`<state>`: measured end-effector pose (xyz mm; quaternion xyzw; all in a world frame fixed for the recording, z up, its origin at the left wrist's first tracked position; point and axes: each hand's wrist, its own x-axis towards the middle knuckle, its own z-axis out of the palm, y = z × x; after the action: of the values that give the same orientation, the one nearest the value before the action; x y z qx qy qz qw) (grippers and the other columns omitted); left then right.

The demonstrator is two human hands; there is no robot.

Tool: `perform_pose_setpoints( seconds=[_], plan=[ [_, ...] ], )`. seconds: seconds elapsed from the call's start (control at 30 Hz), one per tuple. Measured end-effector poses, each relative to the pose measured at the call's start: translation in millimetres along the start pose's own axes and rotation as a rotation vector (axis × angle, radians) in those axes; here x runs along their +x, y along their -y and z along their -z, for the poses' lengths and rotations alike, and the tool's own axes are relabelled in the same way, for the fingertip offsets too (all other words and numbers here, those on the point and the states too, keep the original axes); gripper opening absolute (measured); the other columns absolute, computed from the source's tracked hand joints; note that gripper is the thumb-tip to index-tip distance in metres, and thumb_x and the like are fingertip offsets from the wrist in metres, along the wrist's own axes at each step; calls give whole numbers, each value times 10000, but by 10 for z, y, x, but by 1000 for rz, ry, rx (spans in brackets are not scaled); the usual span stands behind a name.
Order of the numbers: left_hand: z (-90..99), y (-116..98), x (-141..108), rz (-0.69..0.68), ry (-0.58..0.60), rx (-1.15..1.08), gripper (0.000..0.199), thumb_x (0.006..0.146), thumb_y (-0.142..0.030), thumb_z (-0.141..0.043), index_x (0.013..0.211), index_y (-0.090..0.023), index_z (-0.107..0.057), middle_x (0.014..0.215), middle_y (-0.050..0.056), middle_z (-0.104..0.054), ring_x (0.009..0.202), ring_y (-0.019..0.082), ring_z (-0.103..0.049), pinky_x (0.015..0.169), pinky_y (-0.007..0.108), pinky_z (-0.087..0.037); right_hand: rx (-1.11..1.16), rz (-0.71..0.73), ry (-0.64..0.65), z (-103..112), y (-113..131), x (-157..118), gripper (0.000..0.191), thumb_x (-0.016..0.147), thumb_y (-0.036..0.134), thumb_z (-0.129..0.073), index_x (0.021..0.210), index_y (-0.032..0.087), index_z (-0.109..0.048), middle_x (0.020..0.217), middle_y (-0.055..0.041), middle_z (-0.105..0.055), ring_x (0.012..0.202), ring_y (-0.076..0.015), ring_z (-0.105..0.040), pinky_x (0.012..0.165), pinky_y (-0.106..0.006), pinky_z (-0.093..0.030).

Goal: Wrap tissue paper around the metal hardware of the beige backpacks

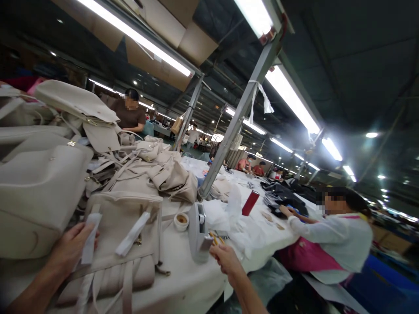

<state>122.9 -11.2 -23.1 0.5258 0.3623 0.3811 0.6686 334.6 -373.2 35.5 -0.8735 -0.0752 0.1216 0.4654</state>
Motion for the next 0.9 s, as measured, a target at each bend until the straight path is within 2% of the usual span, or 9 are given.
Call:
perform_pose_setpoints(
  seconds=[0.1, 0.2, 0.3, 0.37, 0.43, 0.6, 0.67, 0.77, 0.9],
  plan=[
    [-7, -16, -15, 83, 31, -81, 120, 724, -321, -571, 724, -209, -530, 509, -58, -567, 380, 109, -509, 369, 196, -427, -17, -12, -3, -140, -216, -15, 213, 600, 350, -568, 504, 215, -435, 444, 80, -344, 420, -67, -248, 432, -226, -111],
    [-7, 8, -35, 69, 11, -95, 166, 701, -364, -588, 734, -217, -516, 502, -66, -554, 377, 106, -499, 364, 197, -411, -60, -19, 53, -287, -353, -27, 222, 539, 324, -579, 441, 218, -410, 409, 72, -339, 415, -70, -258, 443, -234, -126],
    [-17, 69, -38, 14, 33, -106, 305, 654, -497, -613, 716, -227, -485, 475, -79, -515, 355, 101, -459, 342, 201, -372, -46, -7, 245, -425, -322, -130, 254, 542, 400, -603, 465, 222, -439, 422, 74, -327, 411, -68, -237, 449, -248, -120],
    [-30, 107, -21, -15, 33, -109, 372, 631, -569, -615, 689, -232, -469, 459, -83, -490, 350, 101, -444, 345, 210, -367, 18, 23, 483, -541, -109, -236, 319, 561, 484, -653, 534, 215, -484, 462, 78, -339, 424, -64, -221, 454, -254, -108],
    [-41, 134, -4, -34, 16, -98, 401, 630, -605, -605, 684, -233, -466, 465, -80, -490, 356, 103, -445, 354, 216, -367, 88, 100, 683, -724, 275, -362, 379, 591, 528, -704, 582, 201, -513, 487, 77, -356, 446, -63, -237, 463, -256, -123],
    [-32, 169, -20, -63, 8, -56, 389, 673, -606, -571, 693, -232, -468, 493, -75, -495, 386, 109, -452, 394, 228, -370, 275, 383, 982, -1551, 1421, -570, 293, 710, 427, -702, 657, 168, -576, 538, 66, -418, 492, -61, -291, 496, -241, -184],
    [-20, 177, -28, -72, 15, -43, 370, 690, -591, -552, 689, -228, -475, 499, -71, -494, 401, 116, -457, 410, 236, -374, 225, 438, 1023, -1932, 1704, -543, 264, 703, 408, -684, 665, 164, -590, 536, 63, -440, 483, -62, -304, 488, -239, -190],
    [-3, 185, -19, -106, 12, -27, 335, 706, -545, -555, 684, -215, -508, 529, -61, -492, 472, 127, -480, 458, 237, -381, 40, 519, 980, -2369, 1885, -414, 220, 685, 371, -645, 626, 170, -577, 535, 56, -460, 498, -71, -339, 486, -236, -210],
    [-6, 196, -7, -184, 4, 1, 291, 744, -493, -556, 692, -207, -533, 593, -44, -503, 574, 136, -506, 535, 233, -401, -88, 578, 898, -2626, 1888, -201, 234, 692, 355, -632, 563, 170, -569, 499, 59, -452, 499, -76, -344, 494, -242, -215]
  ],
)
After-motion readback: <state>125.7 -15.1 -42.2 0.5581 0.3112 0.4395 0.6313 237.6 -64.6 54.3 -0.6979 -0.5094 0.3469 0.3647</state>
